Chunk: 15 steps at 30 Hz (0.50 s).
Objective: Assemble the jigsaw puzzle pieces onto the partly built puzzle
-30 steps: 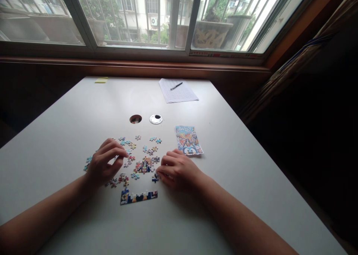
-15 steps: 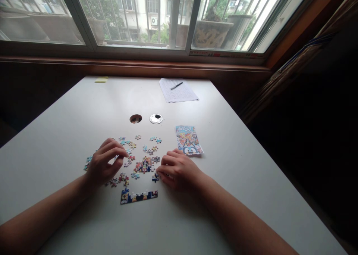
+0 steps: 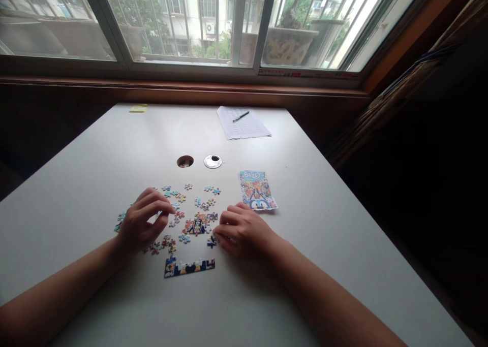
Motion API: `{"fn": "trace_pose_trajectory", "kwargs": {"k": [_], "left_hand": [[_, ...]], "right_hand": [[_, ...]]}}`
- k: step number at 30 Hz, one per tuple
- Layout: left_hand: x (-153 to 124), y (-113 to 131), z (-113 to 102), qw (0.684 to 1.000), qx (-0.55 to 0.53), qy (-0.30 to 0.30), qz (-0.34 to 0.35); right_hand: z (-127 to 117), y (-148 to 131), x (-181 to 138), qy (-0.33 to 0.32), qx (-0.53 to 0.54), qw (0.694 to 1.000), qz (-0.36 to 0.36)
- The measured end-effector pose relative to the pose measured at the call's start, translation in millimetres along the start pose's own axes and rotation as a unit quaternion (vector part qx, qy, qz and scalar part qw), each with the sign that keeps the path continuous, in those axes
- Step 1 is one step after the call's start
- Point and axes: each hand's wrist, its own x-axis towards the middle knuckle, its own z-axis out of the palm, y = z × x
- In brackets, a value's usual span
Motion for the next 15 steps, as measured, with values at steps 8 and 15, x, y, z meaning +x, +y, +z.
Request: {"fn": "trace_pose_trajectory", "kwargs": {"k": [8,15], "left_hand": [[0.8,1.4,-0.3,1.000,-0.008,0.005,0.004],[-0.3,0.6,-0.3,1.000,-0.009,0.005,0.005]], "right_hand": [[1.1,0.8,-0.2,-0.005,-0.001,1.000,0.003],[0.5,1.2,-1.0,-0.013,0.002,1.000,0.004]]}}
